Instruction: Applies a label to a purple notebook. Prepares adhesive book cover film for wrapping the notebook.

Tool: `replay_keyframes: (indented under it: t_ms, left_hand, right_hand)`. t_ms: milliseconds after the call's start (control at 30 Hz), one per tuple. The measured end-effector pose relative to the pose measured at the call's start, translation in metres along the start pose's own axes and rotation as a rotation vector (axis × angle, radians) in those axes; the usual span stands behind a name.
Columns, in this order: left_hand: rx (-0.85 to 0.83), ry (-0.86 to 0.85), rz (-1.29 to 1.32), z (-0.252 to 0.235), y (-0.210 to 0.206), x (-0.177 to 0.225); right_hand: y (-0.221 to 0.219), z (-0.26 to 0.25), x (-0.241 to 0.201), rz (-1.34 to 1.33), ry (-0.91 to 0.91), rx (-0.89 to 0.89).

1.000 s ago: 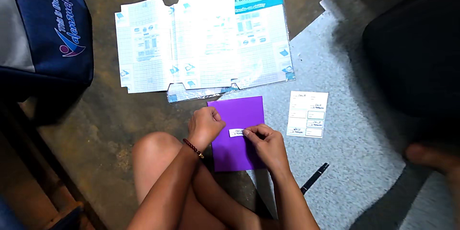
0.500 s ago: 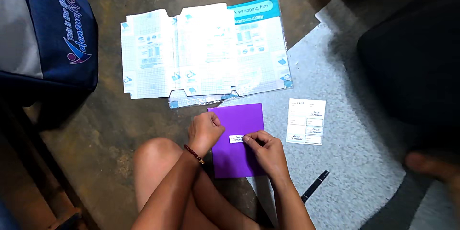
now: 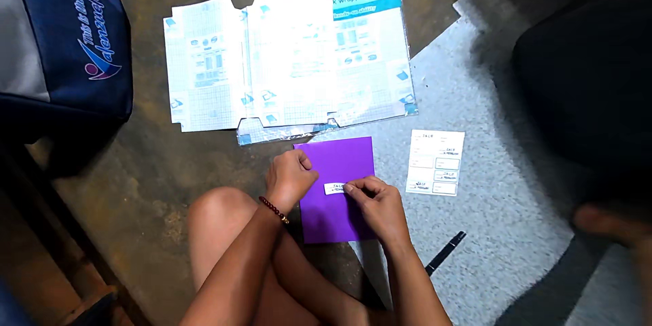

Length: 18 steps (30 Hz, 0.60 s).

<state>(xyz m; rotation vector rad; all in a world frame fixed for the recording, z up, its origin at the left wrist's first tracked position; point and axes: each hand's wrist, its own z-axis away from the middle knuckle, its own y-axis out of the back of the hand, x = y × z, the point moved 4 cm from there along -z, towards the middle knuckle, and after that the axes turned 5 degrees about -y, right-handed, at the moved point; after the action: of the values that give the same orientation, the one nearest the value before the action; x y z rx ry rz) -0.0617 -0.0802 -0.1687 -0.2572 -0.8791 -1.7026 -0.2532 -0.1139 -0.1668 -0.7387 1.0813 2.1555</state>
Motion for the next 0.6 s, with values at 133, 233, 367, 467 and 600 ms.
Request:
replay_keyframes:
  t_ms: [133,233,367,467,600]
  left_hand:
    - [0.003,0.007,-0.002,0.0007,0.0008,0.0013]
    - [0.001,0.005,0.001,0.0007,0.0010,0.0021]
    - [-0.005,-0.010,0.027,0.0007,-0.0006,0.0020]
    - [-0.020,-0.012,0.016,0.0010,-0.0010,0.0028]
    - [-0.036,-0.021,0.002,0.0015,-0.0017,0.0032]
  right_hand:
    - [-0.0005,-0.0003,0.0005,-0.002,-0.002,-0.004]
    - [-0.0003,-0.0005,-0.0005,0.000,-0.005,-0.002]
    - [-0.0003,-0.0003,-0.0009,0.007,-0.003,-0.001]
    - [-0.0008,-0.0001,-0.0011,0.005,-0.007,0.003]
    - [-0.0008,-0.0002,-0.0010,0.000,-0.009,0.003]
